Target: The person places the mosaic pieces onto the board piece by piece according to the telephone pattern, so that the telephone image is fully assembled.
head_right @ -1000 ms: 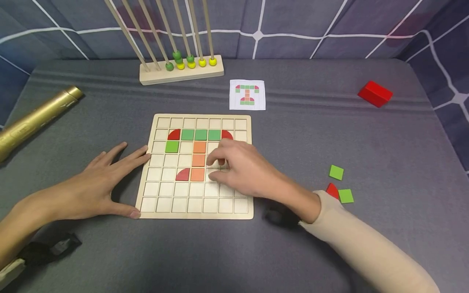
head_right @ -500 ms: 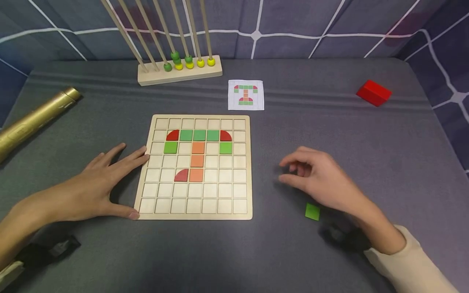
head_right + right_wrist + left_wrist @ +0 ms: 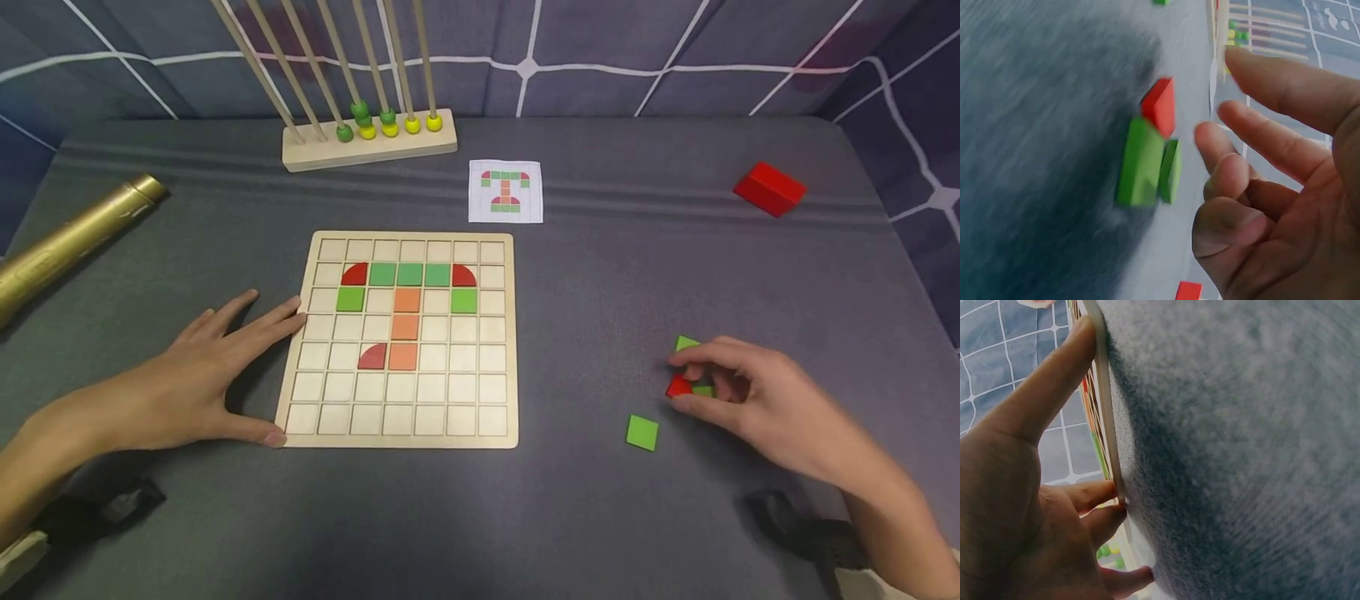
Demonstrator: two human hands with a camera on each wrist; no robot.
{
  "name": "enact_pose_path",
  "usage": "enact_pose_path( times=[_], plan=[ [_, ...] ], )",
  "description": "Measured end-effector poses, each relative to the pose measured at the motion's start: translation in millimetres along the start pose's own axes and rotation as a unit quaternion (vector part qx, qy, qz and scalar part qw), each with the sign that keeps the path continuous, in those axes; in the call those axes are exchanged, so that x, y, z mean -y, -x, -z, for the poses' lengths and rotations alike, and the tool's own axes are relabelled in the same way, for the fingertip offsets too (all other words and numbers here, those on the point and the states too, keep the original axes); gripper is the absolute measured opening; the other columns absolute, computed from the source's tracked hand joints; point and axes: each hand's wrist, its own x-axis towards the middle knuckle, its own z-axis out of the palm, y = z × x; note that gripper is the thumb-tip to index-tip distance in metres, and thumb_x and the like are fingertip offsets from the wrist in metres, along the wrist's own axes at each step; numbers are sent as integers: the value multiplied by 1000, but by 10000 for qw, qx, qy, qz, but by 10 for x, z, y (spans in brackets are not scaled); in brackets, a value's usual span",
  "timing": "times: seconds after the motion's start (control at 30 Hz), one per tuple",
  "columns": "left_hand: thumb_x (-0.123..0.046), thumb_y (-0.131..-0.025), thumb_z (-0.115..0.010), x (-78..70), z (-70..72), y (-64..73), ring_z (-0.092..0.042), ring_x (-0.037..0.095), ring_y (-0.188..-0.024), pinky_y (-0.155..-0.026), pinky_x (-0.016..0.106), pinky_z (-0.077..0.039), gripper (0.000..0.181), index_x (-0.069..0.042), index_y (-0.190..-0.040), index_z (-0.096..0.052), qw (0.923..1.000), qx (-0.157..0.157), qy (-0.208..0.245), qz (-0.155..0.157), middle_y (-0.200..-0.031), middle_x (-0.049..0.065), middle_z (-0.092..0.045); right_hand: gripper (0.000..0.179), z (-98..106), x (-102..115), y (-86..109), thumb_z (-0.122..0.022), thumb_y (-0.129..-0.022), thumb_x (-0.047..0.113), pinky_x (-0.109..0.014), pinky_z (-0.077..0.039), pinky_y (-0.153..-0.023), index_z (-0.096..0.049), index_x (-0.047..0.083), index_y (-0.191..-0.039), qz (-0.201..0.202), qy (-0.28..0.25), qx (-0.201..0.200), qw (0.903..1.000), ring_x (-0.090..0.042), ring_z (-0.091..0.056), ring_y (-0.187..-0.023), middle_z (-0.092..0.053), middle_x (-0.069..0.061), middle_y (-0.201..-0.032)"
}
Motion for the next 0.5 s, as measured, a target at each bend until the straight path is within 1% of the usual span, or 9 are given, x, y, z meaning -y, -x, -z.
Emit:
enact_pose_path(
  times=[0.1, 0.2, 0.33, 0.5],
  plan=[
    [-84, -64, -64, -9, 4, -5, 6, 44, -147, -104, 74, -1, 124, -25, -160, -13, 10000, 10, -2, 19, -165, 0, -5, 45, -21, -59, 32, -84, -72, -3, -20, -34, -53, -70, 20, -108, 180, 363, 24, 9992, -5, -44, -67, -51, 8, -79],
    [-84, -64, -64, -15, 7, -10, 6, 44, -147, -104, 75, -1, 125, -25, -160, -12, 10000, 22, 3, 14, -165, 0, -4, 50, -48, -89, 40, -85, -69, -6, -19, -34, -53, -69, 20, -109, 433, 568, 0, 9974, -2, -43, -68, -50, 11, -79],
    [-84, -64, -64, -15, 10, -10, 5, 44, -147, -104, 75, -1, 125, -25, -160, -12, 10000, 14, -16, 7, -165, 0, -5, 53, -73, -85, 17, -84, -66, -10, -18, -33, -55, -70, 20, -108, 716, 607, -100, 9955, 0, -43, -69, -50, 14, -79],
    [-84, -64, -65, -10, 10, -8, 5, 45, -147, -104, 75, -2, 125, -25, -160, -12, 10000, 4, -32, 8, -165, 1, -5, 52, -110, -39, -49, -83, -66, -11, -18, -32, -55, -70, 22, -105, 736, 606, -203, 9952, 1, -43, -67, -50, 15, -78]
  ],
)
